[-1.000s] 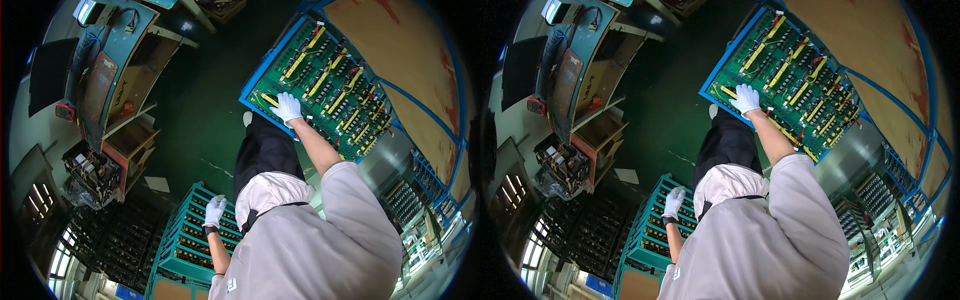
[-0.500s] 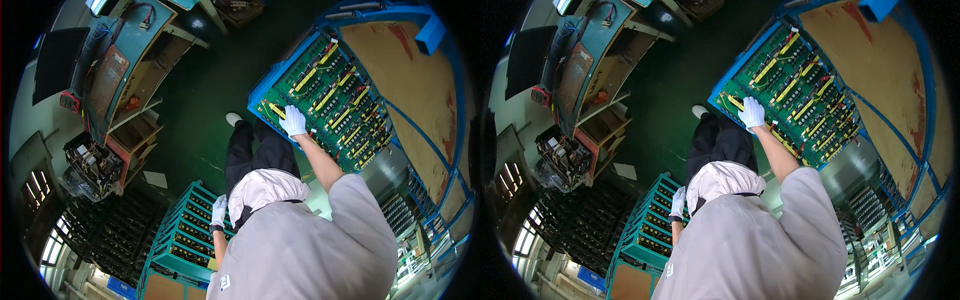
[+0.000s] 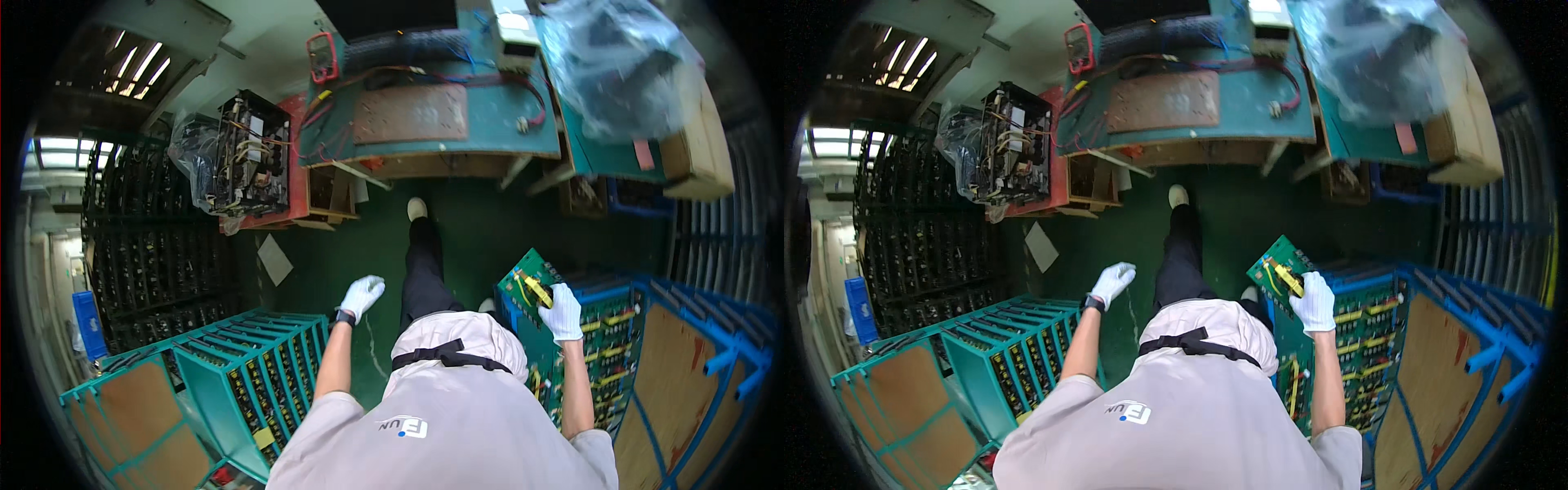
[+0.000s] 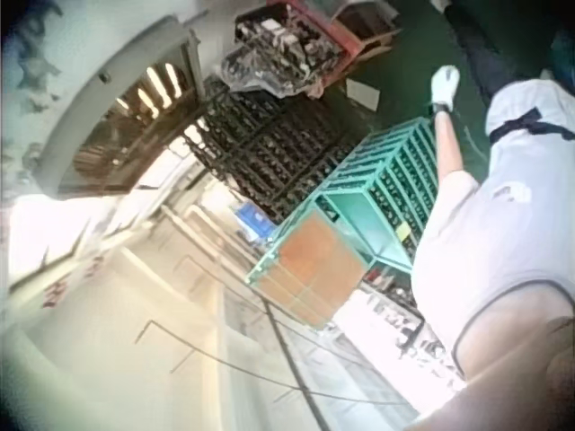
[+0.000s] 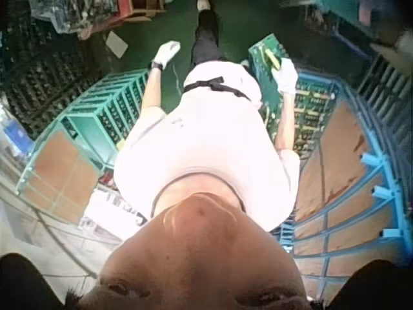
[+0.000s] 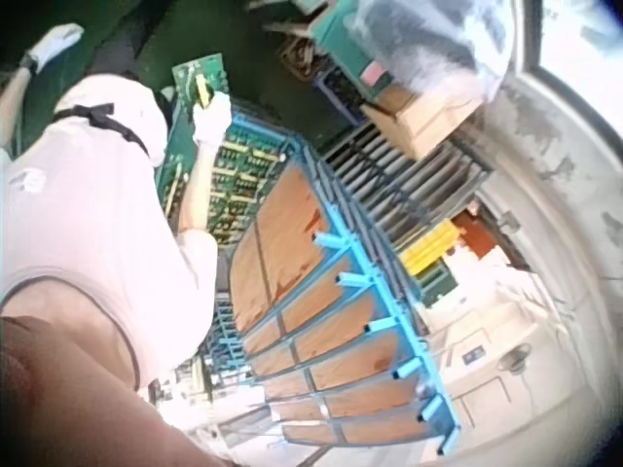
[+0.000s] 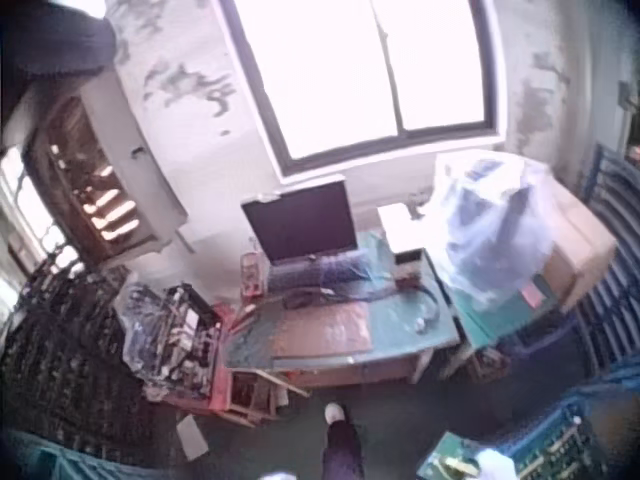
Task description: The recorder takes a circuit board from a rack, brings it to a workbench, connects wires for testing, checks components, and then returns it to a different rack.
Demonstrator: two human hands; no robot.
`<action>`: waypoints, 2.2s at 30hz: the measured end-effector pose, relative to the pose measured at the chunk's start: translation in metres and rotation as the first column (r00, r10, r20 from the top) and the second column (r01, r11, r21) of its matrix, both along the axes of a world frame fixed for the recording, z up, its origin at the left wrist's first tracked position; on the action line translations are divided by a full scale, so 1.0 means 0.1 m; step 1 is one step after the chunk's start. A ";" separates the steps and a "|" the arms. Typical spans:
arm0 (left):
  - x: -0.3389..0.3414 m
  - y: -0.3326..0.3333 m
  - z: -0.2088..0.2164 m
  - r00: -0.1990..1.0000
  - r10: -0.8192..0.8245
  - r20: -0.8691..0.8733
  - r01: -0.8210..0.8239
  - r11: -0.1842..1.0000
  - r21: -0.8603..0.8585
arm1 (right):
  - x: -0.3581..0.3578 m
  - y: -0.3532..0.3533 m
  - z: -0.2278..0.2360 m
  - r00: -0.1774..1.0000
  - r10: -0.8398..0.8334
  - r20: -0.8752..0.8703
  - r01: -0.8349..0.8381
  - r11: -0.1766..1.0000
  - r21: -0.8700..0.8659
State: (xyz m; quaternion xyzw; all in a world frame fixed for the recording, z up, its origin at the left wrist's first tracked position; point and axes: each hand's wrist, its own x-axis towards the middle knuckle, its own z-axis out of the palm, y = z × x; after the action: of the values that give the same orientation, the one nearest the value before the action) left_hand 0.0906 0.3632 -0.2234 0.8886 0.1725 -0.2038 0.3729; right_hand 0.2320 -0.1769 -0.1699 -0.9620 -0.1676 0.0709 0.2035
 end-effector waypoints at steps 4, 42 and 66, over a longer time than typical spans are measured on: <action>1.54 1.01 0.09 0.945 -0.096 0.313 0.031 0.978 0.206 | 1.01 1.00 0.24 0.988 0.150 0.020 -0.149 0.987 -0.058; 4.63 2.59 0.02 0.717 -0.675 0.174 0.513 0.680 0.524 | 4.10 5.09 0.18 0.808 0.567 -0.157 -0.588 0.766 -0.260; 4.67 2.55 0.09 0.721 -0.680 0.131 0.524 0.659 0.539 | 4.23 5.07 -0.03 0.779 0.592 -0.208 -0.627 0.726 -0.284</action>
State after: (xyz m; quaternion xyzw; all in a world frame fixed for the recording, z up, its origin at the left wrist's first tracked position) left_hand 0.5576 0.6179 -0.2148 0.9769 -0.1560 -0.1217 0.0810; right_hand 0.6553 0.3298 -0.1725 -0.8684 -0.4489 0.2107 0.0093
